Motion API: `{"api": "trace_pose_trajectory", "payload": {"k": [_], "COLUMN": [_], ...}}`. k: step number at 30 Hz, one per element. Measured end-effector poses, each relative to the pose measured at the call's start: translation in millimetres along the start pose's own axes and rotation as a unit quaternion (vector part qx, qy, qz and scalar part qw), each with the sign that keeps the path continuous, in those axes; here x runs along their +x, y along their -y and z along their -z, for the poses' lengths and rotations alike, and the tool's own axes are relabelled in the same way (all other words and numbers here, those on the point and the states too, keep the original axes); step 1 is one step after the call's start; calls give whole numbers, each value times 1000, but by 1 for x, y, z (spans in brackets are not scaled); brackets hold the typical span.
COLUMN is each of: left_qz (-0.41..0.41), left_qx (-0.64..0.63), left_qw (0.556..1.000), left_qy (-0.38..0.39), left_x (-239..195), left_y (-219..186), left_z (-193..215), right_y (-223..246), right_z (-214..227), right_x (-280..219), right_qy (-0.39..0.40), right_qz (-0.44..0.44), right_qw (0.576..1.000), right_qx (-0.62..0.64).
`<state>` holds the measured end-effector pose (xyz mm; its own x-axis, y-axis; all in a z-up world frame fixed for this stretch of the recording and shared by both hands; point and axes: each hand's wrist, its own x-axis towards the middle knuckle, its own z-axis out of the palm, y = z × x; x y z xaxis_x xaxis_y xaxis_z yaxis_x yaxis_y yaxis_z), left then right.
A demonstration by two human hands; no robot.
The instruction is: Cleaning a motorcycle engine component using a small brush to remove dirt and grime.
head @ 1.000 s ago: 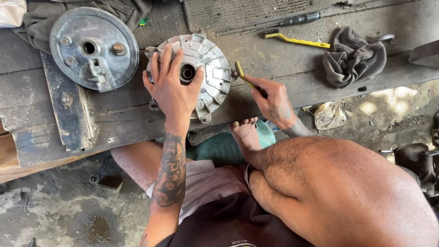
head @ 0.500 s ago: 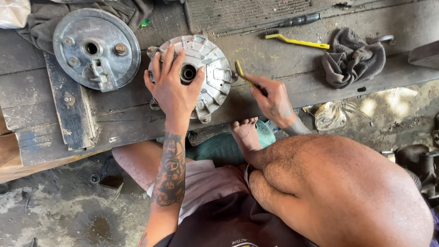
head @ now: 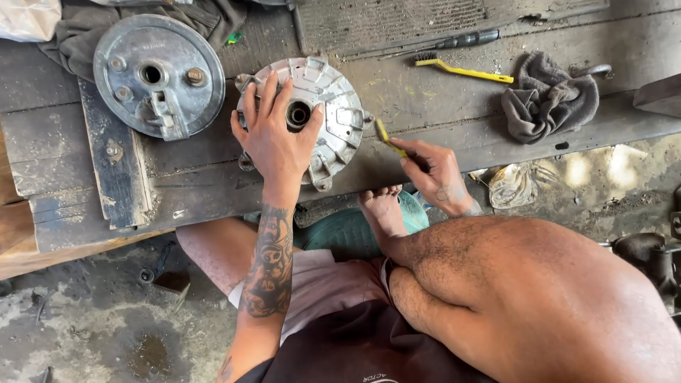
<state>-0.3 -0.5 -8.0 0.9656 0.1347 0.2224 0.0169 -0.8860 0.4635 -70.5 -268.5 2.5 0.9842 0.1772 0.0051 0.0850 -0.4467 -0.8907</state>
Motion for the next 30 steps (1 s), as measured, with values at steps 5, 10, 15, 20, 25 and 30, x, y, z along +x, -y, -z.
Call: {"api": "trace_pose_trajectory", "payload": {"k": [5,10,15,20,25,30], "left_qz": [11,13,11,10,7,9], "left_qx": [-7,-3,-12,-19,-13,4], "left_qw": [1000,1000,1000,1000,1000,1000], "left_qy": [-6,-14,-11,-11,-27,-6], "left_x": [1,0,1,5,-2,1], "left_y": [-8,-7,-8,-9,-4,-6], "left_z": [4,4,5,4,2,4], "right_y": [-1,-16,-18,-8,-39,-50], "right_z": [-20,-13,-1,19,35,27], "right_x": [15,10,28,37,45,53], "right_qy": [20,7,14,-50,-73,-43], "right_qz": [78,139,205,284,269,272], "right_qw": [989,960,933,878,826,866], "right_qx": [-124,-244,-296,-382,-491,-417]}}
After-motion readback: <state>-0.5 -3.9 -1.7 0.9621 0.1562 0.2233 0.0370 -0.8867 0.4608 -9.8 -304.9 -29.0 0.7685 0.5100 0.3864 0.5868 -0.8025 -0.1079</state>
